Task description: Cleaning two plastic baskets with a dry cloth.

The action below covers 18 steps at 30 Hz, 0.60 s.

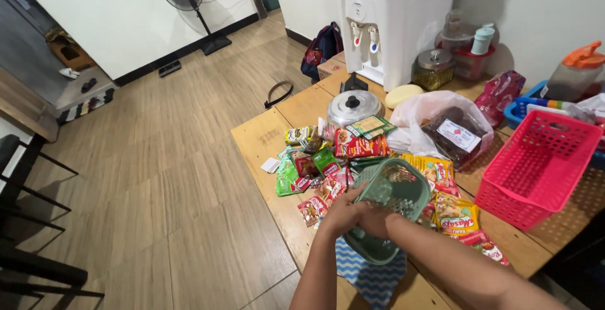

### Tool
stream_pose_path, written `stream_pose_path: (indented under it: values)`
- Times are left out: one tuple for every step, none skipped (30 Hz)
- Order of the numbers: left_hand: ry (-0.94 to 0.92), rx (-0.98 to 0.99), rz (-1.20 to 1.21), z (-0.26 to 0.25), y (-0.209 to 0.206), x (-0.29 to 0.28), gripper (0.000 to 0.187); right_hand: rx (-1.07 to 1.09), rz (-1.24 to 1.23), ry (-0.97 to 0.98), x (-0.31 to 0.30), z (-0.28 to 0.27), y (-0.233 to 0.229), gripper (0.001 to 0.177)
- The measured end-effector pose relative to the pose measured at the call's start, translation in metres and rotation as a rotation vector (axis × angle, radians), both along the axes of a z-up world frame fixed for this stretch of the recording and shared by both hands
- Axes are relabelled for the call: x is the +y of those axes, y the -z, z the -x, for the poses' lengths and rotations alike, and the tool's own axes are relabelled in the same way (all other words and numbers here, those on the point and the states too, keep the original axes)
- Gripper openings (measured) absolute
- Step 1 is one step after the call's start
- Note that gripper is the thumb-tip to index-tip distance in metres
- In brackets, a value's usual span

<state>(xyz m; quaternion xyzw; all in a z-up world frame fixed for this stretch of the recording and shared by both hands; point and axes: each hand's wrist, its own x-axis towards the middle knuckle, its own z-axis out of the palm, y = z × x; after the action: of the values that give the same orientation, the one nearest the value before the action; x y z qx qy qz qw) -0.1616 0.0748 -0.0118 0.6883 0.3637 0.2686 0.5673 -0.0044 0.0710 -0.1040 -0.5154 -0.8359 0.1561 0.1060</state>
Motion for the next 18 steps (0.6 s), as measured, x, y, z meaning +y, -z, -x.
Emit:
stream_pose_path:
  values:
    - [-0.001, -0.001, 0.003, 0.001, 0.002, -0.001, 0.068, -0.001, 0.003, -0.001, -0.004, 0.003, 0.009, 0.049]
    - [0.031, -0.008, -0.016, 0.001, 0.004, -0.003, 0.070, -0.104, -0.076, -0.102, -0.008, 0.006, 0.018, 0.045]
    - [0.064, -0.020, -0.040, 0.000, 0.004, -0.002, 0.072, -0.212, -0.160, -0.201, -0.009, 0.007, 0.026, 0.041]
    - [0.063, -0.025, -0.042, -0.001, 0.002, -0.004, 0.072, -0.217, -0.161, -0.202, -0.008, 0.004, 0.021, 0.041]
    - [0.057, -0.004, -0.045, -0.001, 0.000, -0.006, 0.071, -0.117, -0.283, -0.133, -0.009, 0.004, 0.018, 0.047]
    - [0.050, 0.017, -0.047, 0.000, -0.002, -0.009, 0.070, -0.015, -0.405, -0.066, -0.009, 0.003, 0.014, 0.054]
    - [0.046, 0.014, -0.048, -0.001, 0.001, -0.008, 0.070, -0.017, -0.405, -0.070, 0.002, -0.009, 0.024, 0.054]
    - [0.030, 0.061, -0.084, -0.001, 0.003, -0.007, 0.068, -0.092, -0.182, 0.129, 0.012, -0.021, 0.032, 0.054]
    - [0.014, 0.110, -0.117, -0.001, 0.006, -0.006, 0.067, -0.163, 0.043, 0.329, 0.022, -0.032, 0.042, 0.053]
    - [0.010, 0.109, -0.116, -0.003, 0.000, -0.010, 0.067, -0.164, 0.044, 0.324, 0.043, -0.050, 0.083, 0.053]
    - [0.006, 0.139, -0.122, -0.004, -0.007, -0.011, 0.067, -0.357, -0.128, 0.314, 0.069, -0.068, 0.122, 0.055]
    - [0.003, 0.168, -0.129, -0.006, -0.014, -0.011, 0.068, -0.547, -0.301, 0.303, 0.095, -0.085, 0.161, 0.056]
    - [-0.005, 0.171, -0.132, -0.006, -0.006, -0.006, 0.068, -0.542, -0.307, 0.297, 0.084, -0.072, 0.141, 0.056]
    - [0.020, 0.152, -0.125, -0.007, 0.001, 0.000, 0.066, -0.392, -0.304, 0.266, 0.073, -0.060, 0.121, 0.052]
    - [0.048, 0.127, -0.119, -0.011, 0.009, 0.006, 0.065, -0.247, -0.299, 0.236, 0.061, -0.053, 0.100, 0.048]
    - [0.043, 0.125, -0.122, -0.012, 0.000, 0.008, 0.065, -0.248, -0.304, 0.232, 0.047, -0.039, 0.078, 0.048]
    - [0.063, 0.137, -0.113, -0.015, -0.007, 0.008, 0.064, -0.036, -0.241, 0.203, 0.029, -0.027, 0.056, 0.051]
    - [0.084, 0.149, -0.104, -0.018, -0.015, 0.008, 0.063, 0.174, -0.174, 0.173, 0.012, -0.016, 0.035, 0.054]
